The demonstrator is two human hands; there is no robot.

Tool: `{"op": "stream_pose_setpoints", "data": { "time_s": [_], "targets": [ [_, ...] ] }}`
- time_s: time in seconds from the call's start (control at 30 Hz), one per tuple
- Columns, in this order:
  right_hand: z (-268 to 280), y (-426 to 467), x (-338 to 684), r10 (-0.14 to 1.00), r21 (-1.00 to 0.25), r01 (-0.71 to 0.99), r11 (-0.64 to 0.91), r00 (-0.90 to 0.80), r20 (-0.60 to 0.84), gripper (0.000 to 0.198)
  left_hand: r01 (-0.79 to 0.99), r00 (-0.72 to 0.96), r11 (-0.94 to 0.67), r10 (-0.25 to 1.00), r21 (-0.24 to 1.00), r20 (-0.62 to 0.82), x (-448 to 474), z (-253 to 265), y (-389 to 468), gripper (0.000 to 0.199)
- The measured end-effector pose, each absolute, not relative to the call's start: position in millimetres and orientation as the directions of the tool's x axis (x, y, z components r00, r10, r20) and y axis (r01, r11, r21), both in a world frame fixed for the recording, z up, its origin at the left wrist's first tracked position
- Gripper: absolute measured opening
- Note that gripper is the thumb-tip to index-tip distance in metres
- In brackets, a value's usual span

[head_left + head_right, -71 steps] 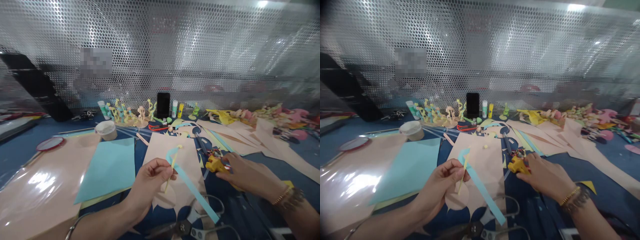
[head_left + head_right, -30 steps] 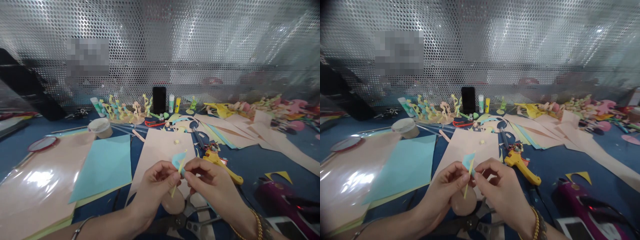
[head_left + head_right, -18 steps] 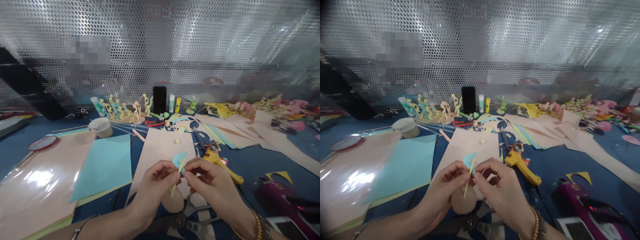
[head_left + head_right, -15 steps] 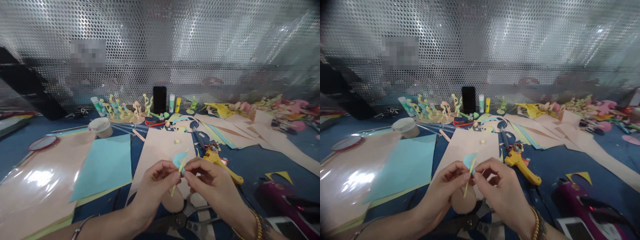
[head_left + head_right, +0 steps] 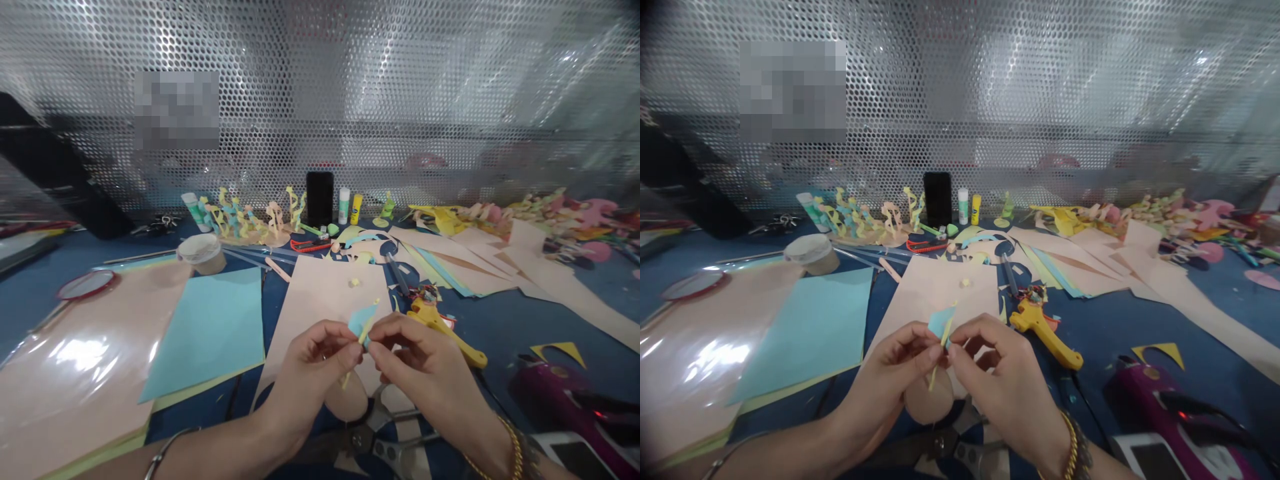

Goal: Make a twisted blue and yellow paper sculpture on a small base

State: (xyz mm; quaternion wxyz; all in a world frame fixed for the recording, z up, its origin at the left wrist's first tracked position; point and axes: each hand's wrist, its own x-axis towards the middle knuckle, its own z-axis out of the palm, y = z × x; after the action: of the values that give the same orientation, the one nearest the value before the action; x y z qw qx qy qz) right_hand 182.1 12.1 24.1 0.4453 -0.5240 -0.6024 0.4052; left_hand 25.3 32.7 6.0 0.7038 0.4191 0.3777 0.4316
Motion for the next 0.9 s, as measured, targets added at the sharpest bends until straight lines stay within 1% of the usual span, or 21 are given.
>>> {"op": "stream_pose_setpoints", "data": {
  "time_s": [0.4,0.6,0.9],
  "targets": [
    [21.9,11.7,182.1,0.989,-0.936,0.319,0.148,-0.052,0.139,0.006,-0.308,0.354,0.296,0.918,0.904,-0.180,25.1,7.9,32.2,0.013],
    [22.7,9.9,181.6,0.988,-0.928,0.340,0.155,-0.046,0.148,0.003,-0.293,0.340,0.277,0.925,0.915,-0.171,24.4,6.4,32.3,0.012],
    [24.0,10.5,180.4,0.978,-0.916,0.343,0.208,-0.064,0.198,0.005,-0.304,0.338,0.268,0.928,0.914,-0.160,24.2,2.9,33.6,0.013]
  ]
}}
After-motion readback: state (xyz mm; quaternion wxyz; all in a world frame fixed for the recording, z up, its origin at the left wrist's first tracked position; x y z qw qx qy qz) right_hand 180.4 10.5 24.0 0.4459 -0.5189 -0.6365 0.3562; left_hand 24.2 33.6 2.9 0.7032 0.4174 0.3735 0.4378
